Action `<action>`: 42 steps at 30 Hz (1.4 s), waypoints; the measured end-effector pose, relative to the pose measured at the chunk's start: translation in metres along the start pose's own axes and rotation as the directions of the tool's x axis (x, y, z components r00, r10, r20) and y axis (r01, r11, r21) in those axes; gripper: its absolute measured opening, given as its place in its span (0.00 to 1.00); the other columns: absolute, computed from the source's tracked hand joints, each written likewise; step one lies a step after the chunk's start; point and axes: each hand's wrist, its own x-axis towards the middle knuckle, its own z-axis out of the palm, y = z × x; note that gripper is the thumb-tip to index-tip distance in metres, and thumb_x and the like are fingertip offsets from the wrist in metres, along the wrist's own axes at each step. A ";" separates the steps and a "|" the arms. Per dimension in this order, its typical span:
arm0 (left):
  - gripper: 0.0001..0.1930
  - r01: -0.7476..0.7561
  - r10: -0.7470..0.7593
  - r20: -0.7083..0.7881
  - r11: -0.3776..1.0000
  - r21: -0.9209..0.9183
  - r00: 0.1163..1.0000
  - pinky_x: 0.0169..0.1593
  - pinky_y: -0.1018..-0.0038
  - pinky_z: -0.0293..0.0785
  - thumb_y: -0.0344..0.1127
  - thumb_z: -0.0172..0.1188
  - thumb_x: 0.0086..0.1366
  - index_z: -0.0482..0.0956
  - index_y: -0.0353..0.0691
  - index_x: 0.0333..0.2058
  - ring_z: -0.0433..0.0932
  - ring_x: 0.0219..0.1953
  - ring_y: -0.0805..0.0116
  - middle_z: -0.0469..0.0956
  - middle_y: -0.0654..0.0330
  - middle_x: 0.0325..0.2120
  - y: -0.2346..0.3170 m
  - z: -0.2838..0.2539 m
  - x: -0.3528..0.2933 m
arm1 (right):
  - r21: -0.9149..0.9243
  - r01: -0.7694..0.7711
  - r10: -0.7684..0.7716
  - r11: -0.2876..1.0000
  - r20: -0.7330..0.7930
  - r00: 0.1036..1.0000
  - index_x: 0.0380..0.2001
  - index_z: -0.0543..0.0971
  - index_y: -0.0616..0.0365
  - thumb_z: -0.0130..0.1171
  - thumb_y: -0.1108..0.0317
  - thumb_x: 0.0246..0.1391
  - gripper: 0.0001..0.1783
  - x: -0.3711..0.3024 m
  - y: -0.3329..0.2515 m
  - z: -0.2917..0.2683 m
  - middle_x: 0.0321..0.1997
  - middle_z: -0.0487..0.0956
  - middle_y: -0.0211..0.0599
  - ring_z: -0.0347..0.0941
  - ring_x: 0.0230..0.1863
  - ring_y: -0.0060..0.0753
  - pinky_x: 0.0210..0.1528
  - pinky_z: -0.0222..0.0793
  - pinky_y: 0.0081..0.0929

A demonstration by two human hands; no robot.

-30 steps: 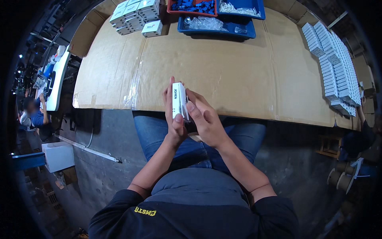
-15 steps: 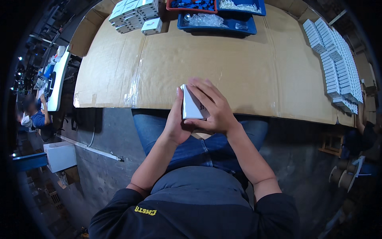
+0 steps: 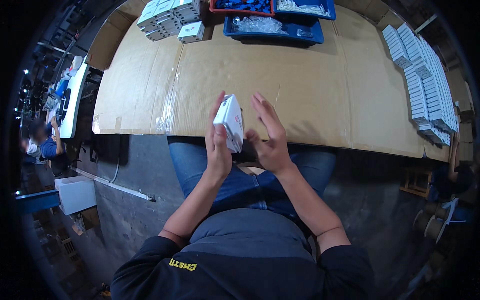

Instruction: Assembling components into a white electronic enclosure and packing small parts into plastic bags.

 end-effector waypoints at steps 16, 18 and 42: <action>0.50 -0.477 0.491 0.085 0.768 0.427 0.867 0.53 0.59 0.75 0.71 0.47 0.65 0.68 0.22 0.62 0.76 0.53 0.45 0.73 0.36 0.55 -0.034 -0.014 0.006 | 0.528 -0.378 0.485 0.760 -0.075 0.871 0.66 0.69 0.66 0.59 0.57 0.70 0.30 -0.015 -0.045 0.051 0.53 0.79 0.35 0.75 0.51 0.20 0.51 0.73 0.20; 0.47 -0.429 0.449 0.059 0.797 0.424 0.892 0.51 0.60 0.77 0.69 0.47 0.66 0.70 0.22 0.60 0.78 0.50 0.45 0.74 0.36 0.53 -0.033 -0.013 0.006 | 0.450 -0.356 0.464 0.819 -0.156 0.872 0.60 0.77 0.65 0.52 0.53 0.74 0.26 -0.018 -0.042 0.056 0.37 0.81 0.23 0.74 0.36 0.10 0.36 0.71 0.14; 0.44 0.380 -0.398 0.010 0.869 -0.317 0.918 0.65 0.62 0.72 0.73 0.33 0.74 0.59 0.43 0.72 0.75 0.61 0.58 0.73 0.53 0.59 -0.029 -0.015 0.002 | -0.426 0.071 0.032 0.902 0.231 0.972 0.65 0.74 0.54 0.76 0.43 0.47 0.46 0.002 -0.011 -0.014 0.74 0.63 0.53 0.64 0.71 0.55 0.70 0.64 0.49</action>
